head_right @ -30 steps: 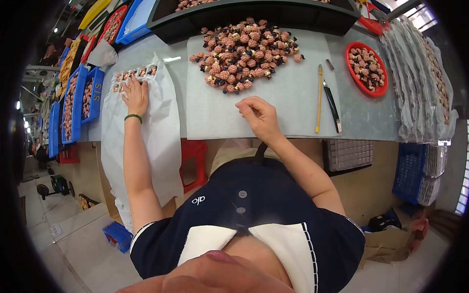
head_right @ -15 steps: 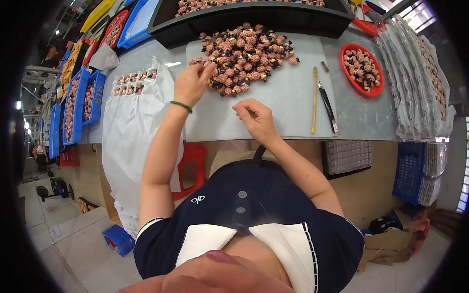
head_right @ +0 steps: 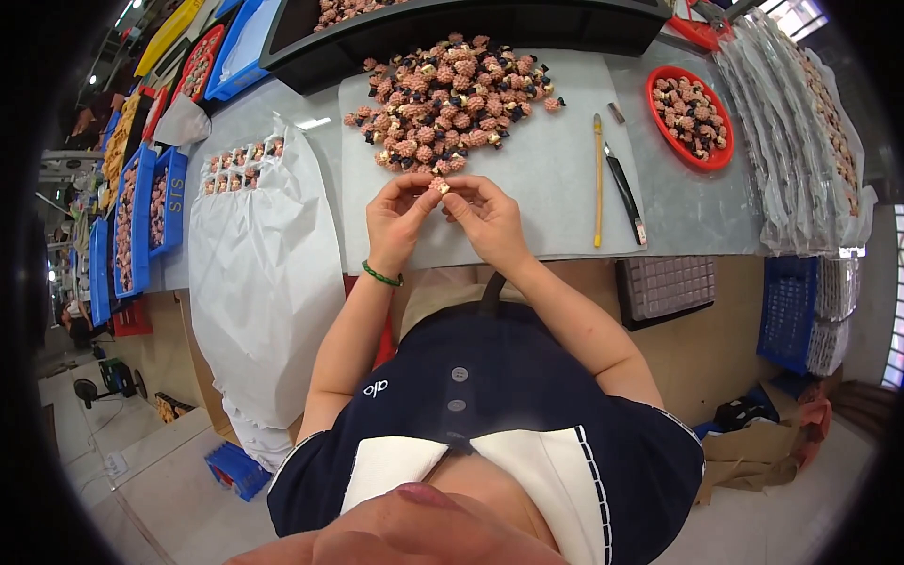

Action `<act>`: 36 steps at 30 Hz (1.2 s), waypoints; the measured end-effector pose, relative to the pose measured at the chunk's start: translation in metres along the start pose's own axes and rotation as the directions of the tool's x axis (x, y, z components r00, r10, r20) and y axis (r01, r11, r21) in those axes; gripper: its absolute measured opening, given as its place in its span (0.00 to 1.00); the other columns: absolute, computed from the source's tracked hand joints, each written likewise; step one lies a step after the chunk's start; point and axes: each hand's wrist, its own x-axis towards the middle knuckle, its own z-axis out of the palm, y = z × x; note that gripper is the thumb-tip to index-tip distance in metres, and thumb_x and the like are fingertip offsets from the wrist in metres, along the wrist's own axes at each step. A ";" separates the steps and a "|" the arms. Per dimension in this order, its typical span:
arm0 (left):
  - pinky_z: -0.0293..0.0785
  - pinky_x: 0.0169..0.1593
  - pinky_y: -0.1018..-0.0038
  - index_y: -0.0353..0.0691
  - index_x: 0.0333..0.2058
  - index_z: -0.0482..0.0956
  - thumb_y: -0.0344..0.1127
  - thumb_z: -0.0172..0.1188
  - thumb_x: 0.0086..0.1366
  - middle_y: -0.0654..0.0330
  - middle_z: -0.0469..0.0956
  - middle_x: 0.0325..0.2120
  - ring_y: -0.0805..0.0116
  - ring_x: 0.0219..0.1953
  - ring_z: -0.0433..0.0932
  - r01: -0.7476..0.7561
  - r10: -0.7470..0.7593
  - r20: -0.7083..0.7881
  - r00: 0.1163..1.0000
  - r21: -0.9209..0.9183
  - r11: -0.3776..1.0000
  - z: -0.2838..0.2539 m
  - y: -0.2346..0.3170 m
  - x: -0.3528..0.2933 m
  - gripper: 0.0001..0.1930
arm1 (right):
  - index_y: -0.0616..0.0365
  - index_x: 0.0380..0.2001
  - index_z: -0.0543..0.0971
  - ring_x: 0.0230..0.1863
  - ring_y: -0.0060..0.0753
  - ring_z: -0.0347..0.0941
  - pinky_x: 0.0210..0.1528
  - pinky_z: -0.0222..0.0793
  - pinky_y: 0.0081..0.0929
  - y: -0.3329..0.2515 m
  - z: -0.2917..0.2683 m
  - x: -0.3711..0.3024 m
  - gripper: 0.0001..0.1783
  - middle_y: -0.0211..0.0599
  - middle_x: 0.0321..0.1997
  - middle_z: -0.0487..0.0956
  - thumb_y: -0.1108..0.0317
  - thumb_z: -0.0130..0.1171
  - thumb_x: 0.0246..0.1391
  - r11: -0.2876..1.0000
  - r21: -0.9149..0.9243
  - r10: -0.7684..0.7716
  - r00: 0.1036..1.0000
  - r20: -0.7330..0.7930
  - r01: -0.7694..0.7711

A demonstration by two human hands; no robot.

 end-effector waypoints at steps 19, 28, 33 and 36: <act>0.69 0.46 0.77 0.30 0.44 0.71 0.24 0.50 0.58 0.54 0.73 0.41 0.70 0.42 0.72 0.088 -0.085 0.094 0.992 -0.019 0.996 -0.029 0.033 -0.041 0.14 | 0.67 0.40 0.68 0.40 0.26 0.70 0.43 0.69 0.21 0.001 0.041 -0.036 0.18 0.39 0.38 0.72 0.82 0.58 0.42 0.971 -0.151 -0.189 0.982 -0.017 0.184; 0.69 0.46 0.76 0.30 0.44 0.70 0.27 0.51 0.59 0.54 0.74 0.41 0.70 0.42 0.72 0.142 -0.138 0.090 0.986 -0.040 0.989 -0.028 0.035 -0.046 0.14 | 0.65 0.37 0.71 0.38 0.25 0.70 0.39 0.67 0.19 -0.017 0.042 -0.044 0.15 0.37 0.36 0.73 0.81 0.59 0.41 0.877 -0.359 -0.318 0.946 0.062 0.319; 0.70 0.35 0.79 0.31 0.44 0.68 0.34 0.43 0.65 0.56 0.74 0.34 0.72 0.32 0.73 0.185 -0.171 0.073 0.982 -0.297 0.937 -0.029 0.039 -0.048 0.14 | 0.62 0.35 0.73 0.37 0.30 0.71 0.38 0.66 0.24 -0.041 0.043 -0.026 0.15 0.39 0.35 0.74 0.81 0.59 0.39 0.652 -0.597 -0.505 0.855 0.120 0.468; 0.67 0.29 0.80 0.32 0.45 0.67 0.37 0.39 0.66 0.58 0.72 0.31 0.73 0.27 0.71 0.181 -0.175 0.045 0.984 -0.302 0.936 -0.025 0.044 -0.051 0.16 | 0.61 0.36 0.73 0.37 0.39 0.70 0.40 0.66 0.29 -0.051 0.035 -0.002 0.17 0.41 0.35 0.74 0.81 0.57 0.38 0.325 -0.794 -0.531 0.794 0.297 0.515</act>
